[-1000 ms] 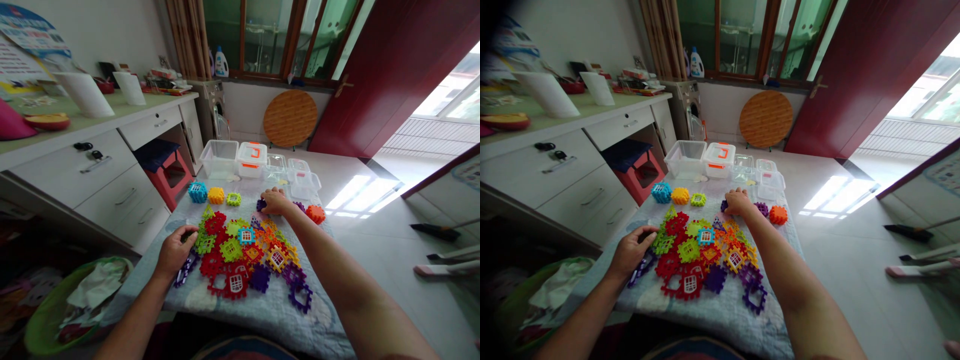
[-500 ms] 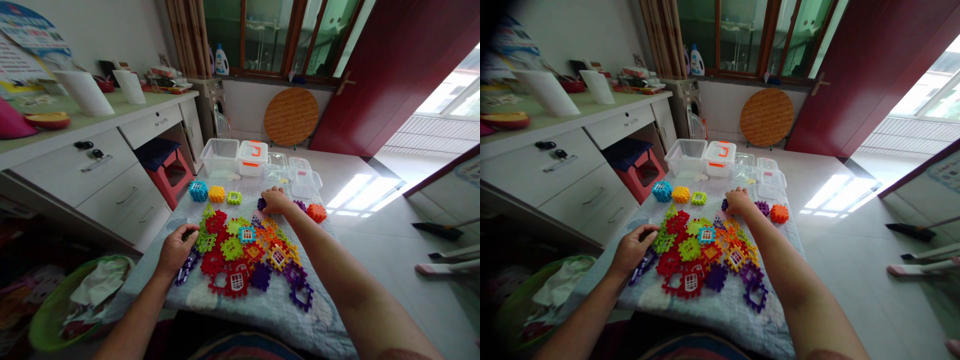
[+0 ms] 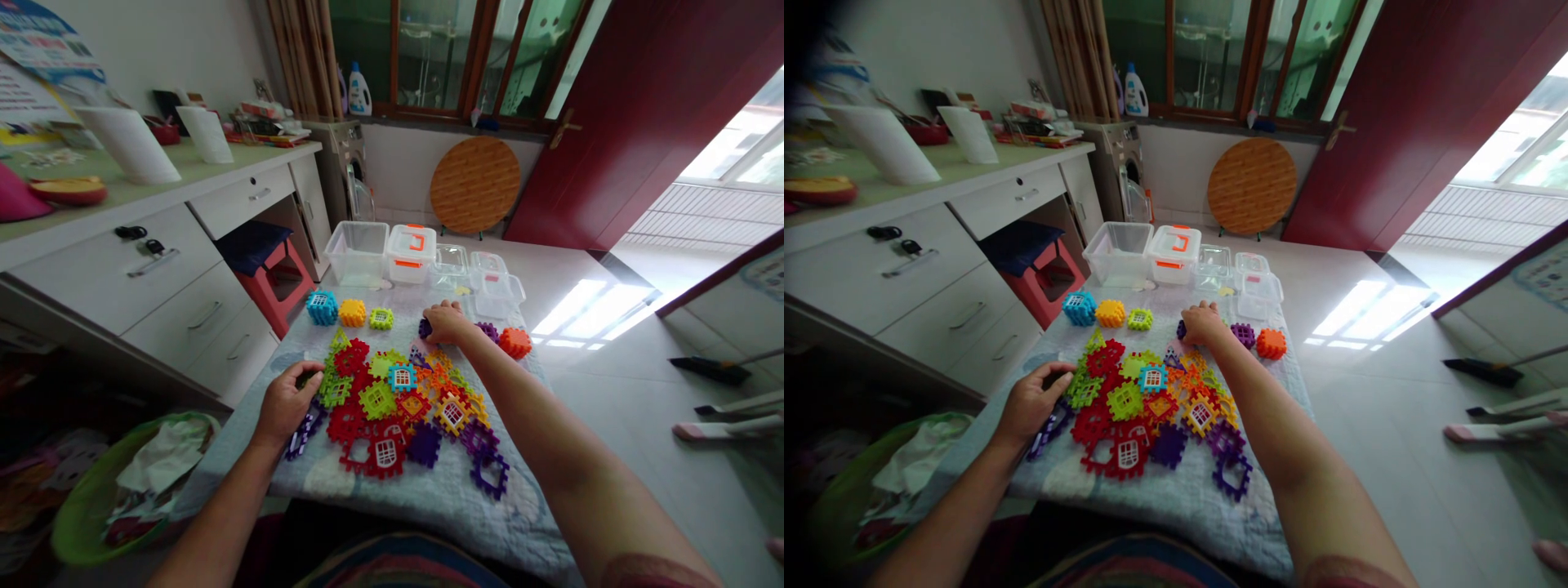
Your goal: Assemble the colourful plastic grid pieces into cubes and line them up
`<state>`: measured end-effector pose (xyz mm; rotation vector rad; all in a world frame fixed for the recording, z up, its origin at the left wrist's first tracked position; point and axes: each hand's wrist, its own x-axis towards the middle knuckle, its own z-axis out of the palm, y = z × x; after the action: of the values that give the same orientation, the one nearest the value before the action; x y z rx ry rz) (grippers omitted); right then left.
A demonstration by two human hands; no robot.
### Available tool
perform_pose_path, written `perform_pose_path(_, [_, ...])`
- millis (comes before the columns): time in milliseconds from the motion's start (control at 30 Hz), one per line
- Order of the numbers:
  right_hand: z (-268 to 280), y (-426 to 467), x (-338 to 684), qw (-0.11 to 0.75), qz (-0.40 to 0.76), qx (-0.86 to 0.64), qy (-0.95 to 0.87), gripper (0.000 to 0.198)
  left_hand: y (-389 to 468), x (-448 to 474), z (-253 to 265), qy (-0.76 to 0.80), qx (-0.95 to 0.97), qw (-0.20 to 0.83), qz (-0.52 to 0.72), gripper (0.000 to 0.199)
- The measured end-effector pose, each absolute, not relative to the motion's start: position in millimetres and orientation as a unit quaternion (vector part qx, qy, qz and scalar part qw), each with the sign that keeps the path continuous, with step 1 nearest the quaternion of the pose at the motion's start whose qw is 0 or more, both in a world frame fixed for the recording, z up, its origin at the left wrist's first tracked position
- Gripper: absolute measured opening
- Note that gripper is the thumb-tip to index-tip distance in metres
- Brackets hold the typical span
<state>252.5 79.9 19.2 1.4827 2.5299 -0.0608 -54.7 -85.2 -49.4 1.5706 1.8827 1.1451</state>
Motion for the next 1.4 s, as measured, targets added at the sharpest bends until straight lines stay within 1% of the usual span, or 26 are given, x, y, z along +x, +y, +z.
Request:
perform_pose_path(67, [26, 75, 254, 0.089, -0.020, 0.510, 0.855, 0.048, -85, -54, -49, 0.679, 0.566, 0.217, 0.415, 0.032])
perform_pose_path(100, [30, 71, 256, 0.068, -0.019, 0.515, 0.854, 0.051, -85, -54, -49, 0.679, 0.565, 0.217, 0.414, 0.032])
perform_pose_path(167, [38, 60, 263, -0.003, -0.022, 0.524, 0.852, 0.054, -85, -53, -48, 0.682, 0.567, 0.216, 0.409, 0.032])
perform_pose_path(233, [42, 43, 277, -0.086, -0.046, 0.525, 0.846, 0.051, -85, -53, -46, 0.682, 0.570, 0.214, 0.405, 0.032])
perform_pose_path(333, [36, 11, 304, -0.159, -0.143, 0.522, 0.826, 0.040, -85, -52, -44, 0.682, 0.574, 0.207, 0.403, 0.032])
perform_pose_path(400, [24, -10, 321, -0.170, -0.208, 0.528, 0.805, 0.033, -84, -52, -44, 0.683, 0.575, 0.201, 0.403, 0.032])
perform_pose_path(467, [10, -25, 332, -0.182, -0.229, 0.533, 0.794, 0.030, -84, -52, -45, 0.684, 0.575, 0.196, 0.403, 0.032])
perform_pose_path(567, [-10, -33, 337, -0.197, -0.205, 0.550, 0.786, 0.025, -84, -52, -46, 0.684, 0.573, 0.199, 0.406, 0.032])
perform_pose_path(733, [-28, -22, 321, -0.198, -0.177, 0.572, 0.776, 0.017, -84, -52, -48, 0.685, 0.570, 0.201, 0.407, 0.032])
perform_pose_path(933, [-36, -17, 309, -0.157, -0.140, 0.594, 0.776, 0.013, -84, -52, -48, 0.687, 0.570, 0.201, 0.403, 0.032])
perform_pose_path(1067, [-36, -18, 307, -0.151, -0.155, 0.607, 0.765, 0.010, -83, -52, -49, 0.686, 0.570, 0.198, 0.406, 0.031])
perform_pose_path(1133, [-37, -18, 307, -0.174, -0.173, 0.611, 0.753, 0.012, -83, -52, -49, 0.685, 0.572, 0.198, 0.406, 0.031])
perform_pose_path(1233, [-41, -19, 307, -0.235, -0.188, 0.601, 0.740, 0.017, -83, -53, -50, 0.683, 0.573, 0.203, 0.406, 0.031])
perform_pose_path(1300, [-45, -19, 308, -0.284, -0.198, 0.585, 0.734, 0.014, -84, -53, -50, 0.684, 0.571, 0.207, 0.404, 0.031])
perform_pose_path(1400, [-51, -19, 313, -0.347, -0.255, 0.559, 0.708, 0.004, -84, -53, -49, 0.689, 0.567, 0.207, 0.402, 0.031])
